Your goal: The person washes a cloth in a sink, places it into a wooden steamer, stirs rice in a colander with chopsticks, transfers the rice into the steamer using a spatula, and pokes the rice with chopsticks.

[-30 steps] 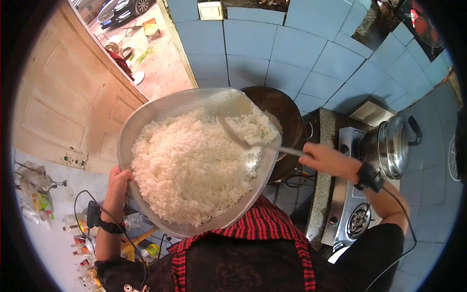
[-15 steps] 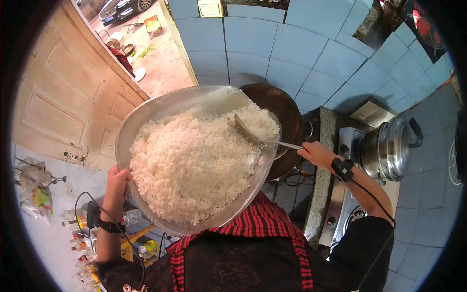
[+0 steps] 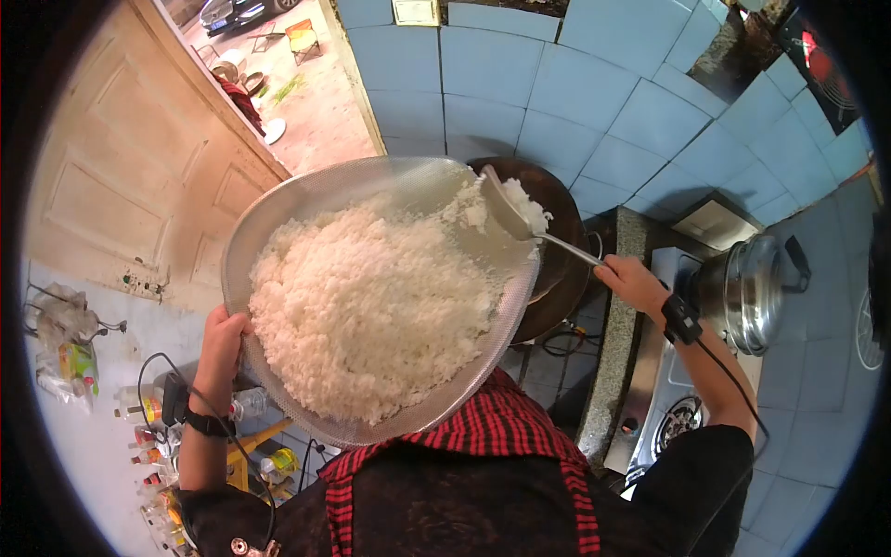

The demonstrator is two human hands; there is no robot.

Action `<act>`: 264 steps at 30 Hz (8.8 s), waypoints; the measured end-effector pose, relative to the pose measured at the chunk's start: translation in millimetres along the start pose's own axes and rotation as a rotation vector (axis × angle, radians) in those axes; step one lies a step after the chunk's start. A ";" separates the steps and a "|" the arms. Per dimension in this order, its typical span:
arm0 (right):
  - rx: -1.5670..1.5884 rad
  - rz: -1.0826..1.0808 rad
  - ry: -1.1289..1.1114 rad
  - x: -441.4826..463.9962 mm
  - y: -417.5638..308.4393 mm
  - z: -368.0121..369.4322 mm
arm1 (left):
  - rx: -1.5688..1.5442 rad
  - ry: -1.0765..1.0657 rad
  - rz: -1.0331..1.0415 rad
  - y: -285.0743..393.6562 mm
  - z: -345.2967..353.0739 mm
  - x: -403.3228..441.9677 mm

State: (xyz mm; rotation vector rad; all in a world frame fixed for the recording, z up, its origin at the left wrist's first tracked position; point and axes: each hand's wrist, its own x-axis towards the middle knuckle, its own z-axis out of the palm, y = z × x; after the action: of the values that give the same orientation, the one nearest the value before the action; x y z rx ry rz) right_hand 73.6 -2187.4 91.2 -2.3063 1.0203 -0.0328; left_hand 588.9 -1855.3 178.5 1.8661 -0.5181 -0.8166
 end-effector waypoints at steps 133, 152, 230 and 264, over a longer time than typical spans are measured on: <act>0.096 0.032 0.100 -2.1 20.0 49.0 | 0.054 0.061 0.092 21.9 7.8 -24.6; 0.203 -0.322 -0.390 4.6 -194.2 64.1 | 0.128 0.034 0.103 20.9 4.0 -7.8; 0.129 -0.023 -0.226 4.7 -36.7 52.0 | -0.043 -0.003 0.082 -4.5 -9.4 -2.0; 0.428 -0.280 -0.339 69.5 -254.5 79.1 | 0.054 -0.004 0.155 16.1 -3.8 -7.0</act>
State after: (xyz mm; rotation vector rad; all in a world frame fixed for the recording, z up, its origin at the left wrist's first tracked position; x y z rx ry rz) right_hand 311.7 -2061.7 149.5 -1.9549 0.4620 0.0243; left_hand 587.0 -1855.0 196.4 1.8477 -0.6837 -0.7094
